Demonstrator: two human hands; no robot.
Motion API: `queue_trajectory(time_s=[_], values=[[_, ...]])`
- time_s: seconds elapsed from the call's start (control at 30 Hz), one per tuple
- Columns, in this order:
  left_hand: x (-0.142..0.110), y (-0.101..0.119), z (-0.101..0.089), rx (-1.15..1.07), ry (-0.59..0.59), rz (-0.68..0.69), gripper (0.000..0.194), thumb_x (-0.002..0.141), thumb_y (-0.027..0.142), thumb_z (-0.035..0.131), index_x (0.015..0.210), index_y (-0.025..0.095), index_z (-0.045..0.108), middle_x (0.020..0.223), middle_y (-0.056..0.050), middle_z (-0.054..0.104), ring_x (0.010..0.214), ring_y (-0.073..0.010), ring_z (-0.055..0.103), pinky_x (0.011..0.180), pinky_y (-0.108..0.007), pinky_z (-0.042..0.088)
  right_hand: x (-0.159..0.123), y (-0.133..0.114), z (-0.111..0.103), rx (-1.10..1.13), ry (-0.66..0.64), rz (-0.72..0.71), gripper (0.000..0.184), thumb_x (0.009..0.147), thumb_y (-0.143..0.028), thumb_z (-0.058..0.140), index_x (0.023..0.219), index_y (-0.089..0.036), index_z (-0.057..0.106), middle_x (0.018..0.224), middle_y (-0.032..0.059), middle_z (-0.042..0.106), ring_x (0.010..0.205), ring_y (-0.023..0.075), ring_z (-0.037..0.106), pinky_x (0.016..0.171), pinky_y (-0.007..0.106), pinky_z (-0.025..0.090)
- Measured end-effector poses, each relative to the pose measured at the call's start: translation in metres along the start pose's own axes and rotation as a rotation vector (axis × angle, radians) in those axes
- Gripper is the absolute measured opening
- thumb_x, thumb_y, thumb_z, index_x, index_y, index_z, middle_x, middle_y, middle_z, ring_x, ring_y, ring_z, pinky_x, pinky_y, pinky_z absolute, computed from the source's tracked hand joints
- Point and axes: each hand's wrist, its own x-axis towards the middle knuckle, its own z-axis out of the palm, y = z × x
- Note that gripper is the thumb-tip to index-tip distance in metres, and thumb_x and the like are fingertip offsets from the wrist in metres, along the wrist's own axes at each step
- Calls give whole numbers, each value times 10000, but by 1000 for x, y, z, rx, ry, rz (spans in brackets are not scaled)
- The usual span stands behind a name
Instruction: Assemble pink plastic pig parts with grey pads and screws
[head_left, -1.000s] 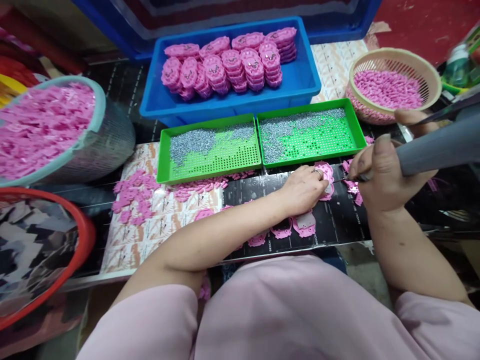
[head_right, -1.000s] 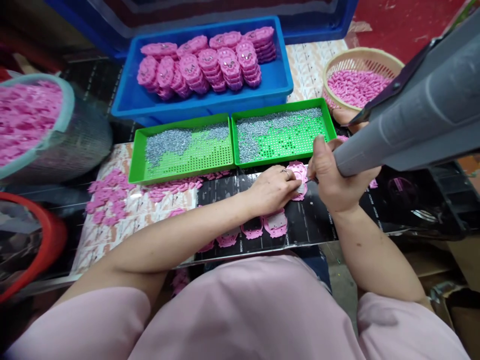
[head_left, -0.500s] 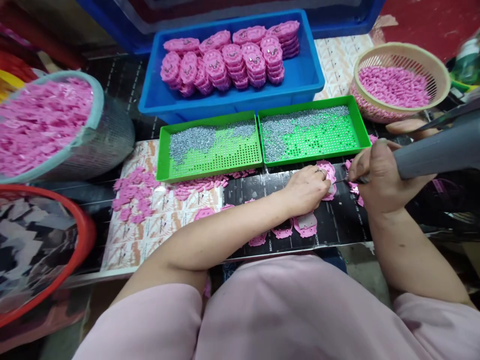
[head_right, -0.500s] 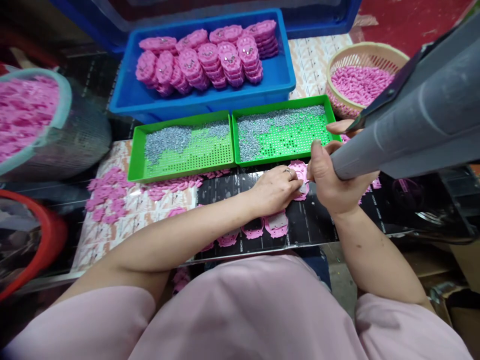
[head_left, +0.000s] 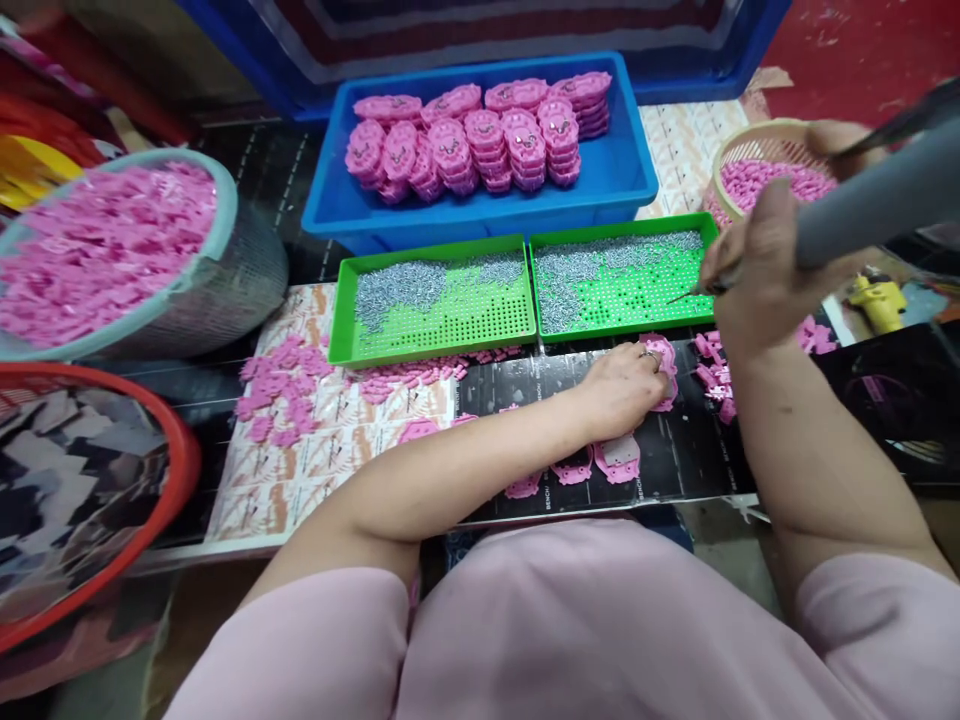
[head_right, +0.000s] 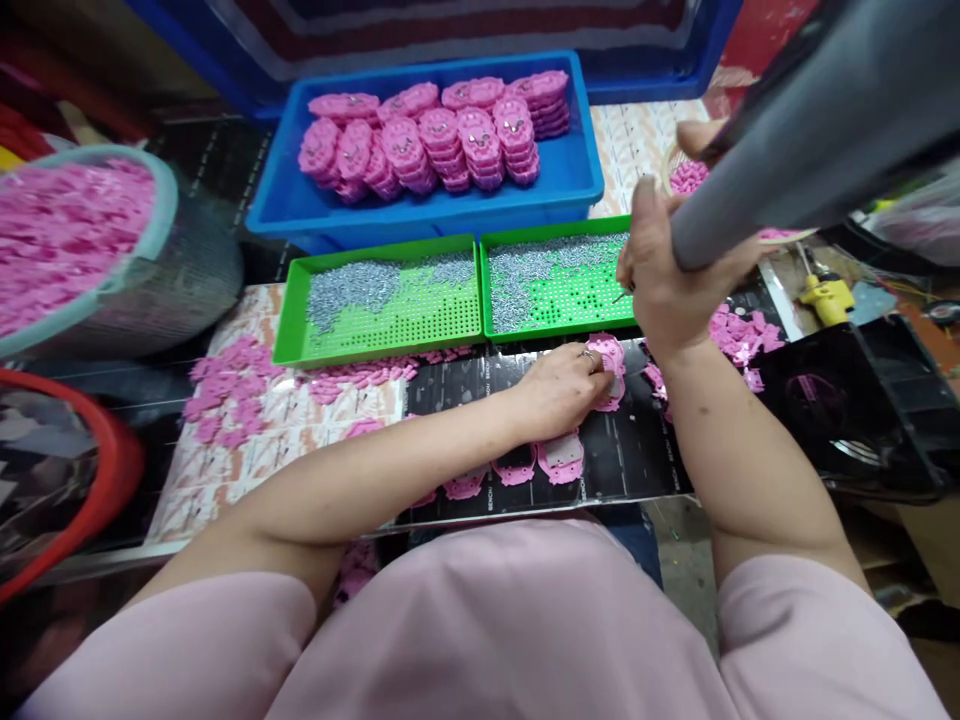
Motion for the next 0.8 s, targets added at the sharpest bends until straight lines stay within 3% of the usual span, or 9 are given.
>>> queue_trajectory(time_s=[0.13, 0.27, 0.53, 0.6, 0.7, 0.8], values=[[-1, 1, -2, -5, 5, 6, 201, 879, 112, 491, 930, 113, 685, 913, -132, 661, 957, -260, 603, 842, -363, 425, 6, 27, 17, -125, 27, -53, 500, 751, -776, 536, 1003, -350, 462, 491, -79, 346, 358, 135, 376, 390, 331, 355], [-1, 1, -1, -17, 15, 12, 195, 881, 120, 493, 931, 110, 681, 899, -134, 662, 972, -266, 603, 841, -367, 427, 6, 33, 20, -92, -18, -44, 464, 787, -690, 589, 1063, -341, 458, 472, -88, 385, 381, 136, 416, 419, 326, 378], [-1, 0, 0, -22, 18, 13, 213, 880, 110, 484, 953, 110, 684, 905, -122, 659, 986, -265, 601, 849, -362, 431, 11, 46, 23, 10, -45, -156, 405, 823, -572, 632, 1009, -244, 485, 432, -132, 405, 314, 96, 400, 359, 269, 340], [-1, 0, -1, -23, 12, 4, 220, 884, 114, 481, 959, 114, 688, 922, -121, 659, 984, -262, 598, 855, -360, 429, 13, 43, 24, 49, -27, -178, 467, 801, -576, 649, 1051, -223, 474, 438, -145, 403, 311, 78, 405, 344, 236, 331], [-1, -2, -1, -32, -1, 0, 229, 914, 155, 463, 952, 120, 687, 929, -121, 657, 971, -257, 592, 846, -357, 427, 14, 23, 21, 142, 105, -204, 537, 736, -587, 697, 1062, -220, 479, 461, -157, 416, 305, 52, 406, 318, 185, 319], [-2, -3, 1, -43, 2, 0, 241, 941, 230, 461, 948, 123, 677, 931, -119, 652, 954, -254, 588, 828, -361, 428, 2, -9, 7, 177, 180, -199, 454, 725, -531, 737, 1007, -238, 537, 454, -152, 463, 304, 55, 409, 307, 180, 335]])
